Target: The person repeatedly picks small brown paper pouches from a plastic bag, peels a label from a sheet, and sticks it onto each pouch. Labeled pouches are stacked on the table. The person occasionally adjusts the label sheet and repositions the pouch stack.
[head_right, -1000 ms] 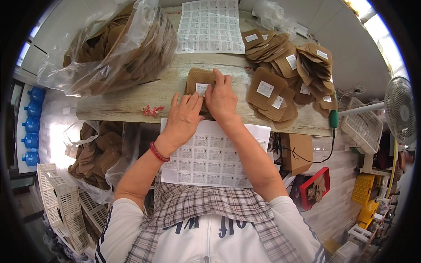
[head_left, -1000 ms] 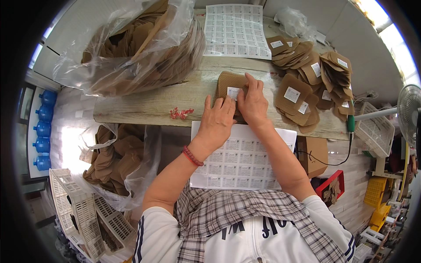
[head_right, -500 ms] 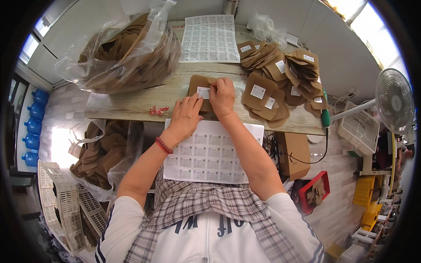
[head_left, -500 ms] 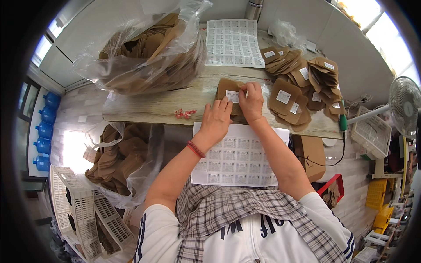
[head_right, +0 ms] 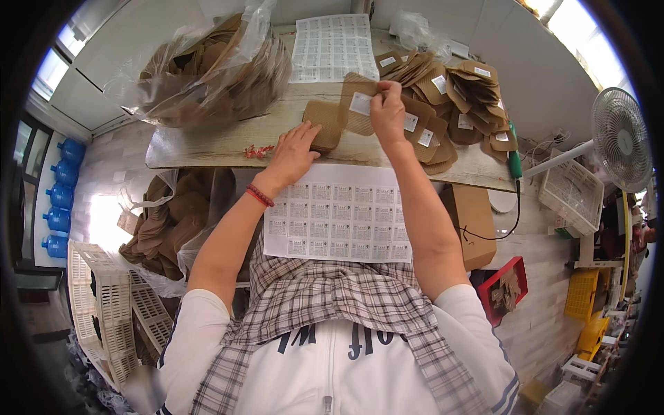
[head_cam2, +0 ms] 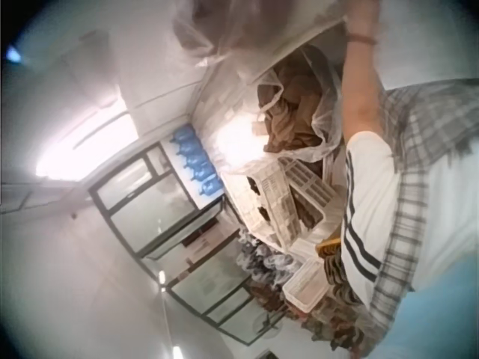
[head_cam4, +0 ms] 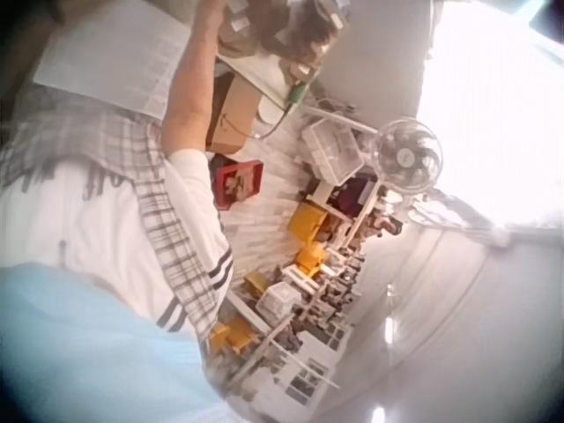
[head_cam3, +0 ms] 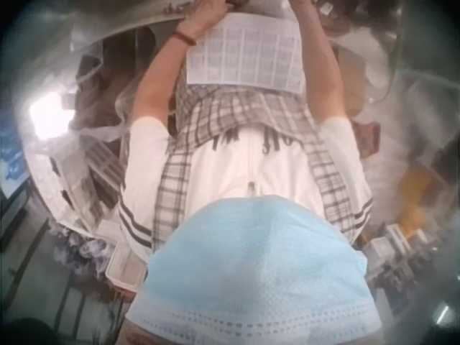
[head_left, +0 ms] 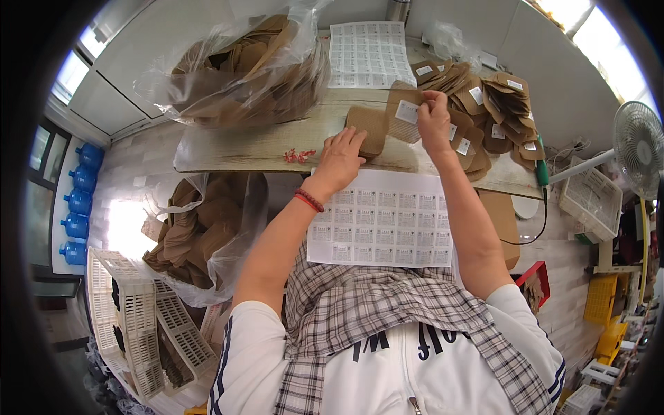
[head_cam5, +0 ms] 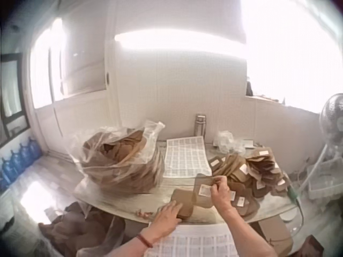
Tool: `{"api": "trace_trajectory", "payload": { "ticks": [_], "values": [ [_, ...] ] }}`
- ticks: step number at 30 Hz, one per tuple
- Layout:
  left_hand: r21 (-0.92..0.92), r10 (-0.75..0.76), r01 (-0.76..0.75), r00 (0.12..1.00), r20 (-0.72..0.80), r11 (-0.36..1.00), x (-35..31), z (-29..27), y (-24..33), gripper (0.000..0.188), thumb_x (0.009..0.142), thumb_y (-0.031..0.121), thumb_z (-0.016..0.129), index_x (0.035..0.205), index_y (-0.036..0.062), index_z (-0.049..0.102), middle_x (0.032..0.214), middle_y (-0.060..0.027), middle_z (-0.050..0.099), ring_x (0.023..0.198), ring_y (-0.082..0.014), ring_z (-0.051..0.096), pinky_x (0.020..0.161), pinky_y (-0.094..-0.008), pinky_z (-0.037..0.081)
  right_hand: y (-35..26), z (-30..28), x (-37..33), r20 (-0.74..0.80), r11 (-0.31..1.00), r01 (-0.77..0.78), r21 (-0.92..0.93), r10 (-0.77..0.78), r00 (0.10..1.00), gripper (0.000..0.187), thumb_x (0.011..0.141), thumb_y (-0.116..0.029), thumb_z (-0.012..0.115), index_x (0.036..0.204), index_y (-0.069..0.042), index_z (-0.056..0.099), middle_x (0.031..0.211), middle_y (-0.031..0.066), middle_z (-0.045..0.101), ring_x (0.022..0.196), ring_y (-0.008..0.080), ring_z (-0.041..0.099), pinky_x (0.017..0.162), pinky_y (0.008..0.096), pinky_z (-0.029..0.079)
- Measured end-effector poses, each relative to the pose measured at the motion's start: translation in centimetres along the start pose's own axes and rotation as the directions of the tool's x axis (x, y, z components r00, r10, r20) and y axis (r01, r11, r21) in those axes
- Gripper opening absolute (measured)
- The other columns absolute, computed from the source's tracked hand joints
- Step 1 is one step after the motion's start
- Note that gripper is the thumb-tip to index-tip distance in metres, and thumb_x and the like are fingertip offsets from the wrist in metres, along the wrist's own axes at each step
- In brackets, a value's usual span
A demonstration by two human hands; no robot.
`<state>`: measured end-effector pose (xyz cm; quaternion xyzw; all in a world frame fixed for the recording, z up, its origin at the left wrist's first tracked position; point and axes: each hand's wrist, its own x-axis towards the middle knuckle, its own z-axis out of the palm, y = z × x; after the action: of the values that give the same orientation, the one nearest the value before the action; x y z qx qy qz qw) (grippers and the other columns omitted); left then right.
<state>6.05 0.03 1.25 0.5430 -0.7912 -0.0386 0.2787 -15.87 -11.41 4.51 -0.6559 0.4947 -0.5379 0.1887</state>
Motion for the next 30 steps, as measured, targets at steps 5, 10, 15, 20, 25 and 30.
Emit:
{"api": "trace_trajectory", "payload": {
  "ticks": [5, 10, 15, 20, 25, 30],
  "values": [
    [-0.153, -0.066, 0.07, 0.997, 0.029, 0.986, -2.2, -4.3, -1.9, 0.018, 0.087, 0.01, 0.061, 0.103, 0.0034, 0.068, 0.107, -0.0116, 0.065, 0.108, -0.0314, 0.057, 0.097, -0.0387, 0.043, 1.1, -7.7, 0.7, -0.104, 0.821, 0.046, -0.569, -0.127, 0.986, 0.043, 0.093, -0.02, 0.062, 0.133, -0.01, 0.053, 0.117, 0.018, 0.066, 0.11, 0.037, 0.061, 0.096, 0.0469, 0.045],
    [-0.157, -0.119, 0.13, 0.99, 0.075, 0.979, -6.0, -5.9, -2.9, 0.019, 0.083, 0.013, 0.068, 0.1, 0.0045, 0.069, 0.099, -0.0082, 0.063, 0.104, -0.0283, 0.056, 0.093, -0.0368, 0.044, -2.6, -5.2, -6.8, 0.116, 0.896, 0.319, -0.31, -0.297, 0.948, 0.035, 0.086, -0.011, 0.069, 0.121, -0.012, 0.064, 0.109, 0.0089, 0.066, 0.105, 0.0316, 0.06, 0.095, 0.0408, 0.045],
    [-0.139, -0.114, 0.13, 0.986, 0.12, 0.982, -7.1, -5.9, -2.7, 0.032, 0.078, 0.021, 0.075, 0.105, 0.006, 0.068, 0.109, -0.0073, 0.063, 0.11, -0.0278, 0.054, 0.098, -0.0394, 0.04, -3.9, -3.3, -11.3, 0.397, 0.871, 0.419, -0.258, -0.3, 0.868, 0.032, 0.079, -0.02, 0.078, 0.108, -0.011, 0.069, 0.107, 0.0064, 0.066, 0.101, 0.0284, 0.06, 0.091, 0.0395, 0.046],
    [0.008, -0.003, 0.002, 0.989, 0.146, 1.0, -7.2, -5.0, -0.5, 0.049, 0.075, 0.026, 0.077, 0.119, 0.0069, 0.063, 0.123, -0.007, 0.06, 0.12, -0.0285, 0.05, 0.105, -0.0446, 0.034, -2.8, -5.7, -12.8, 0.593, 0.86, 0.447, -0.247, -0.231, 0.772, 0.043, 0.072, -0.026, 0.083, 0.109, -0.01, 0.069, 0.111, 0.0053, 0.064, 0.106, 0.0267, 0.057, 0.093, 0.0377, 0.046],
    [-0.06, 0.123, -0.117, 0.987, 0.104, 0.991, -7.2, -3.2, 2.0, 0.054, 0.075, 0.024, 0.077, 0.123, 0.0061, 0.061, 0.128, -0.0101, 0.057, 0.124, -0.0308, 0.048, 0.108, -0.0436, 0.033, -3.4, -6.2, -14.4, 0.522, 0.882, 0.428, -0.199, -0.274, 0.808, 0.046, 0.072, -0.018, 0.081, 0.115, -0.01, 0.067, 0.116, 0.0057, 0.063, 0.111, 0.0277, 0.057, 0.095, 0.0394, 0.046],
    [-0.067, -0.306, 0.3, 0.905, -0.294, 0.951, -10.5, -4.7, 0.8, 0.04, 0.074, 0.01, 0.078, 0.111, 0.0052, 0.062, 0.116, -0.0122, 0.056, 0.11, -0.0327, 0.05, 0.094, -0.0448, 0.04, -1.7, -11.8, -15.0, -0.022, 0.909, -0.019, -0.417, 0.011, 1.0, 0.045, 0.079, -0.007, 0.077, 0.121, -0.008, 0.063, 0.114, 0.0099, 0.062, 0.103, 0.0272, 0.061, 0.09, 0.0347, 0.05]
  ]
}}
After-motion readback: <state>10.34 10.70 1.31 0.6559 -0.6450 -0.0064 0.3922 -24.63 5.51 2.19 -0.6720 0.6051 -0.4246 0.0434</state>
